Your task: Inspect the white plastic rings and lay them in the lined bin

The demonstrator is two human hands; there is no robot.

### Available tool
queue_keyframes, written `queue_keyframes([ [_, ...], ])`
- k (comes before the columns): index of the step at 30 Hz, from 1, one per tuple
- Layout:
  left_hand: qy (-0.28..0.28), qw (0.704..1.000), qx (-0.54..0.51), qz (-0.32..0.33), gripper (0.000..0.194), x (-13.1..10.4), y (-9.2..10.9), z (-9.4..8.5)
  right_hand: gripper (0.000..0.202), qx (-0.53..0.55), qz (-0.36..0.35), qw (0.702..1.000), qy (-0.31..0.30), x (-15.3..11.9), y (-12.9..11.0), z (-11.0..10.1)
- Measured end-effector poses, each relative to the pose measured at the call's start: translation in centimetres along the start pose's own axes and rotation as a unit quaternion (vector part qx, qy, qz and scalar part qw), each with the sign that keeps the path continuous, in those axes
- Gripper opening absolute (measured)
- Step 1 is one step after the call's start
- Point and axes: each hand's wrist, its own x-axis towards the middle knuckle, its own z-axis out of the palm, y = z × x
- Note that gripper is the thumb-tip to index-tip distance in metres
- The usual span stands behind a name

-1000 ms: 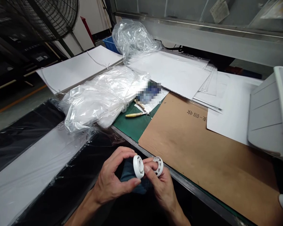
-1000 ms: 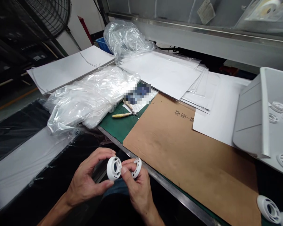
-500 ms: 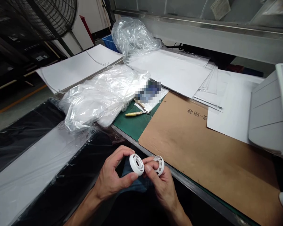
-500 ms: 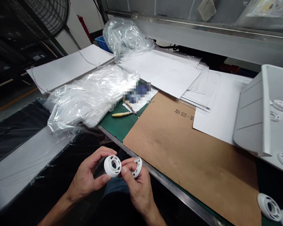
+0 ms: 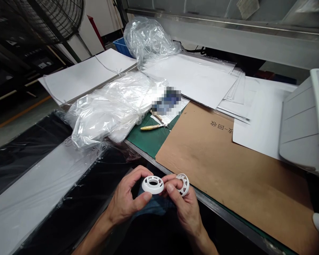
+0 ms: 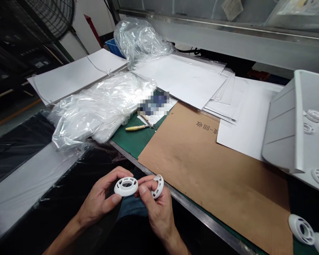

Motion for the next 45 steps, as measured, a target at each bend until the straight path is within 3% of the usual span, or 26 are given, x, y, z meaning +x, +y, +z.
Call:
queue_keyframes([
  [18,-0.044,0.999,0.007,0.015,0.046,0.08,0.54,0.27,0.024,0.002,-0.041,0.999,0.003,-0.06,-0.30,-0.12],
  [37,-0.049,0.999,0.000,0.018,0.050,-0.06,0.40,0.21,0.014,-0.007,-0.034,0.999,-0.005,-0.30,-0.56,-0.13],
  [45,0.011,0.998,0.018,0.056,0.041,-0.41,0.25,0.48,0.012,-0.037,-0.042,0.998,0.007,-0.22,-0.78,-0.18],
])
